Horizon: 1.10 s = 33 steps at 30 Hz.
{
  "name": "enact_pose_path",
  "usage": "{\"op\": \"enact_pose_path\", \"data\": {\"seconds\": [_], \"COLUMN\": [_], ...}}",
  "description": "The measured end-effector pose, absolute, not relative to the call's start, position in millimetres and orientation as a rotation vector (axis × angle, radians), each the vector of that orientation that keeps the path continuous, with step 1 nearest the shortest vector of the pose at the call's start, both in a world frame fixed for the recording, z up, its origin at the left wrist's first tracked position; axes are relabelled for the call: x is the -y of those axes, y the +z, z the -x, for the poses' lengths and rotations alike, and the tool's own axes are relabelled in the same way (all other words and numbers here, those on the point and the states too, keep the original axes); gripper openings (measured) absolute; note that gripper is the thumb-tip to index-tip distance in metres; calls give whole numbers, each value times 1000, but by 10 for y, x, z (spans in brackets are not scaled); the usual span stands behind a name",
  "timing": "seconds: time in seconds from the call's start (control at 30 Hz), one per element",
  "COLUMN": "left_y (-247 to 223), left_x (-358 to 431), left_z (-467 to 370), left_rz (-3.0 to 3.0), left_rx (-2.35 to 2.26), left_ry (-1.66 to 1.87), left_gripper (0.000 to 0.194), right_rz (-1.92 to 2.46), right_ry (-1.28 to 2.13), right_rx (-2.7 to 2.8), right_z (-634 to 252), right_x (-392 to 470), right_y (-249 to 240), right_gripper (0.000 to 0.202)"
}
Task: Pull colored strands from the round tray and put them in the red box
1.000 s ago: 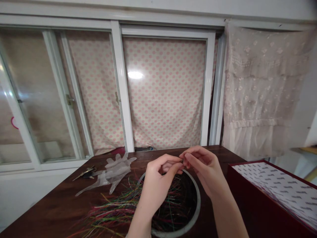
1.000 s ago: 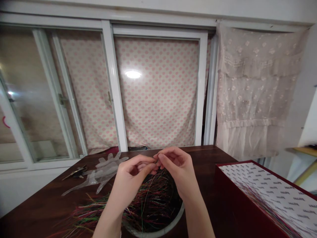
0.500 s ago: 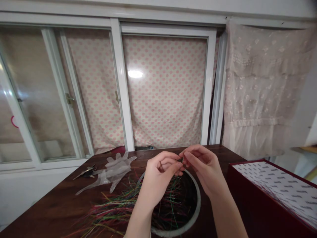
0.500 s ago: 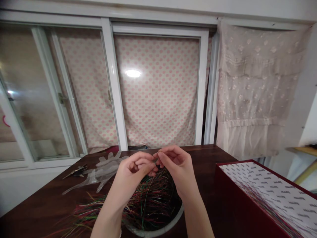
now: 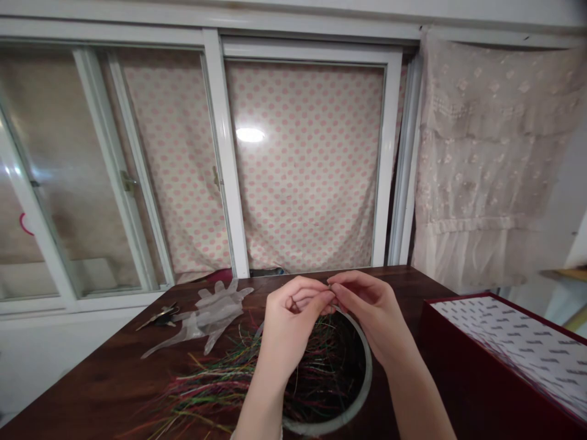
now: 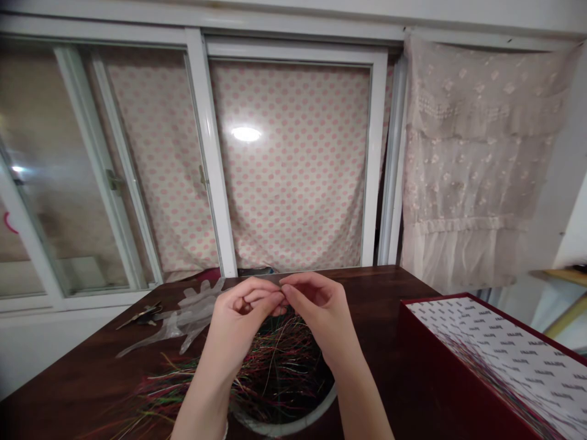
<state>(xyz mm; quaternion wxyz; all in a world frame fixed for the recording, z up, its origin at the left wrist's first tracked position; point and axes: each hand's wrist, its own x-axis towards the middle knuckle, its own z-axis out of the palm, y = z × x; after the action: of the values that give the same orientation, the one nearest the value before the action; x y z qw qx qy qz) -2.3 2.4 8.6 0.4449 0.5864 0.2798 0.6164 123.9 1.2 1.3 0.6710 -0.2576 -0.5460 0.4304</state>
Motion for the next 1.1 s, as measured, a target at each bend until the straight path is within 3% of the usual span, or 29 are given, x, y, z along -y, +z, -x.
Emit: {"op": "enact_pose_path", "data": {"seconds": [0.43,1.1], "left_y": [59,23], "left_x": [-32,-46], "left_z": [4,-36], "left_rz": [-1438,-1527], "left_rx": [-701,-814], "left_ry": [1509,1602], "left_gripper": [9,14], "right_rz": [543,666], "right_ry": [1076,704], "right_rx": [1228,1348], "right_z": [-1237,-1186], "right_x": [15,-23], "right_y": [34,-12], "right_gripper": [13,6]}}
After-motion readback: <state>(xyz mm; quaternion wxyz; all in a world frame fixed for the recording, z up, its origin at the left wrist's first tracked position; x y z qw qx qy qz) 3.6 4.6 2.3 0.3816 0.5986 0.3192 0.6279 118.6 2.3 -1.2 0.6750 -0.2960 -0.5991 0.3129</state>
